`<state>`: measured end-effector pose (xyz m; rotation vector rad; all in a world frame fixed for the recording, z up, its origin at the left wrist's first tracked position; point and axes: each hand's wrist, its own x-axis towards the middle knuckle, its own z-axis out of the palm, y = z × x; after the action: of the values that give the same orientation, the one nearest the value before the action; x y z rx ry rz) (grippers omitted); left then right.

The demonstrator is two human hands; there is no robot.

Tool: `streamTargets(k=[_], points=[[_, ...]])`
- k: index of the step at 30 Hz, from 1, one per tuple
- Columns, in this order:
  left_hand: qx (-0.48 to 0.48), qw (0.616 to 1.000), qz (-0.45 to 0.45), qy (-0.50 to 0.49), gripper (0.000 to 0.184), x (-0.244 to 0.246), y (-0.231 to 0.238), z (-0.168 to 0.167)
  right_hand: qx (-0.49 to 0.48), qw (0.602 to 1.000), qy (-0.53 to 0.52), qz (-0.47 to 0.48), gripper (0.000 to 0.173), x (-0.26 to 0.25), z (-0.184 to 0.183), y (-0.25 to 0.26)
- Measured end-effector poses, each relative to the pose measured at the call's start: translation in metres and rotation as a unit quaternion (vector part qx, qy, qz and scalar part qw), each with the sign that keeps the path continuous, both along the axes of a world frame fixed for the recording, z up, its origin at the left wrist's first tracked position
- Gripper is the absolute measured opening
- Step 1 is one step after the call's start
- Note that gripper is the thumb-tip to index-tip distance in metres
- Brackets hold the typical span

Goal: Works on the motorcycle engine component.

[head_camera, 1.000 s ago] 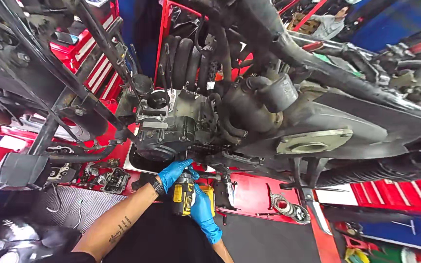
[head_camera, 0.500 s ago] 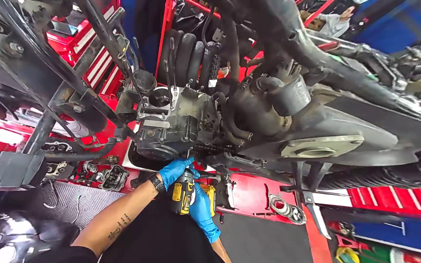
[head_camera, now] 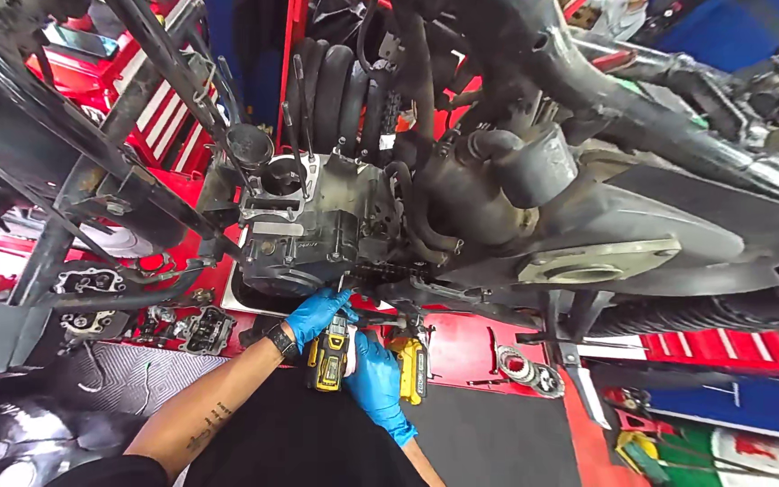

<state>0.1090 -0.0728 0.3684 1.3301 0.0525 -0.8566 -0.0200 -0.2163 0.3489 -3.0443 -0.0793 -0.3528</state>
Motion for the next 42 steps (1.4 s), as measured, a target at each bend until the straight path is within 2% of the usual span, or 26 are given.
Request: streamTargets(k=[3,8,12,16,36,42], points=[[0.008,1.000,0.006,-0.008,0.043,0.000,-0.004,-0.002,0.025,0.999,0.020,-0.004,0.040,0.001,-0.002,0.000],[-0.003,1.000,0.021,0.010,0.041,-0.002,-0.006,-0.002,0.025,1.000,0.006,0.000,0.031,0.002,-0.010,-0.004],[0.006,1.000,0.024,0.008,0.040,-0.002,-0.009,-0.002,0.031,0.999,0.013,0.000,0.039,0.004,-0.010,-0.008],[-0.002,1.000,0.024,0.012,0.040,-0.002,-0.009,-0.003,0.033,0.999,0.011,0.005,0.031,0.003,-0.010,-0.009],[-0.052,0.997,0.043,0.024,0.036,-0.013,-0.006,-0.006,0.061,0.998,0.003,0.009,0.036,-0.011,-0.013,-0.009],[-0.109,0.987,0.115,0.006,0.042,-0.017,-0.001,-0.010,0.061,0.997,-0.029,0.032,0.035,-0.026,-0.015,-0.016]])
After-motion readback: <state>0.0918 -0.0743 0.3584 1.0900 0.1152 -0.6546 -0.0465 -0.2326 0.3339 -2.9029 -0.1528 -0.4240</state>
